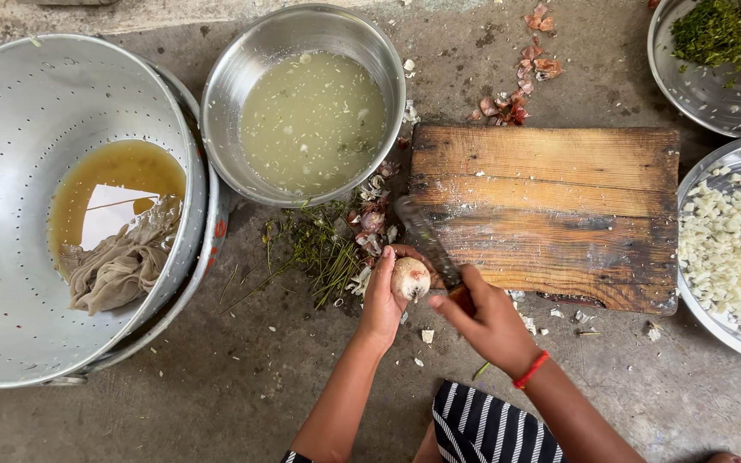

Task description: The person uses a small knife to peel the outer skin off onions, placing the peeled onions into a bowl of water.

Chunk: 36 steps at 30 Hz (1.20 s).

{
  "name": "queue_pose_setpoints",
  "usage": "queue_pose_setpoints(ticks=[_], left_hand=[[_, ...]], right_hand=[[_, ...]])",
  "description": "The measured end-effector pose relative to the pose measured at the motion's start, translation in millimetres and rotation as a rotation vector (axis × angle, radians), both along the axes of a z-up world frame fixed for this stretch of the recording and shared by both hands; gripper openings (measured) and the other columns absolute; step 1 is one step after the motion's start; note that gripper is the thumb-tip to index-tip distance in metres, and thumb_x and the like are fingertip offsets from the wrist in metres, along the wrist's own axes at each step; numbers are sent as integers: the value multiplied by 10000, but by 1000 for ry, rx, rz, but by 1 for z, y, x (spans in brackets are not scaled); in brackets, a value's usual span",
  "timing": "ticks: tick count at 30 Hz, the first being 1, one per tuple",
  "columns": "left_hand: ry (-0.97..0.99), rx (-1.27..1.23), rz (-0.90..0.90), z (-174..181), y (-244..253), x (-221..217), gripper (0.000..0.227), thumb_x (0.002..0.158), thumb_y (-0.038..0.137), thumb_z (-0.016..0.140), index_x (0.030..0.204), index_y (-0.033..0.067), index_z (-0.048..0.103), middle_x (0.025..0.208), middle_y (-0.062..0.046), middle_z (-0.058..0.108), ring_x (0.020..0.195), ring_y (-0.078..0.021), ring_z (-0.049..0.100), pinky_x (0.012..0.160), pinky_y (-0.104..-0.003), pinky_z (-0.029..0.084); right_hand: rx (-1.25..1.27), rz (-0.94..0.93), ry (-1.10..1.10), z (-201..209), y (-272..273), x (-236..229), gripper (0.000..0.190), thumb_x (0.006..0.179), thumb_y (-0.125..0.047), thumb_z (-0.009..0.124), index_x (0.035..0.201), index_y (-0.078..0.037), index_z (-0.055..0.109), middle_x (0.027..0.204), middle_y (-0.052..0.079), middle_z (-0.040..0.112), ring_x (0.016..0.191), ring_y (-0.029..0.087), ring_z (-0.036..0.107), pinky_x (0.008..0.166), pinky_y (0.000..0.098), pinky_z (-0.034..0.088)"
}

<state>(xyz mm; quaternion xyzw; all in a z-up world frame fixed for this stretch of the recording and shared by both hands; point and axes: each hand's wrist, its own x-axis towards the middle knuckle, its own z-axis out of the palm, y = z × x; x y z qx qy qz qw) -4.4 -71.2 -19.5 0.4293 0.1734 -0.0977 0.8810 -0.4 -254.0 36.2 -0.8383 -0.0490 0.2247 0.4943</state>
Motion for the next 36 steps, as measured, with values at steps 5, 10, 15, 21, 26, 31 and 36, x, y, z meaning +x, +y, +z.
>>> queue_pose_setpoints(ticks=[5,10,15,21,26,31,36], left_hand=[[62,42,54,-21,4,-2,440,1069,470,445,1183,72,598,1012,-74,658,889,-148,667,779,-312,554],[191,247,167,-52,10,7,431,1031,381,433,1241,46,605,1098,-62,657,920,-127,673,799,-289,552],[206,360,74,-54,22,14,407,1017,314,408,1150,1,632,1030,-83,670,855,-144,659,744,-294,545],[296,300,-60,-26,25,22,372,1020,314,368,1026,44,624,881,-73,667,722,-158,639,604,-333,521],[361,264,-124,-14,26,20,384,1021,343,370,995,71,640,857,-79,653,689,-171,603,579,-350,490],[214,394,178,-17,9,15,366,970,265,403,954,36,688,948,-74,681,808,-174,635,733,-333,518],[106,374,402,-8,-8,10,318,979,225,393,901,13,616,883,-93,638,764,-189,596,706,-360,505]], right_hand=[[-158,28,-89,2,27,15,598,782,-588,743,887,-38,533,518,84,624,436,215,601,462,368,460],[-259,105,-230,-10,41,26,660,791,-678,687,848,-31,567,567,98,650,494,251,679,513,373,532],[-237,184,-387,-10,42,35,666,816,-686,619,931,-33,569,565,118,649,521,317,683,502,427,526],[-270,288,-389,-10,41,40,637,845,-686,560,945,-57,537,574,115,654,519,324,682,504,435,530],[-276,337,-373,-15,42,36,621,870,-671,527,968,-58,514,564,112,646,500,317,680,506,430,543],[-205,84,-285,-13,56,9,566,905,-581,581,987,-24,521,551,145,628,507,339,662,506,428,511],[-36,-169,-174,-8,70,-9,462,996,-442,594,919,13,558,558,160,595,468,270,556,473,408,436]])
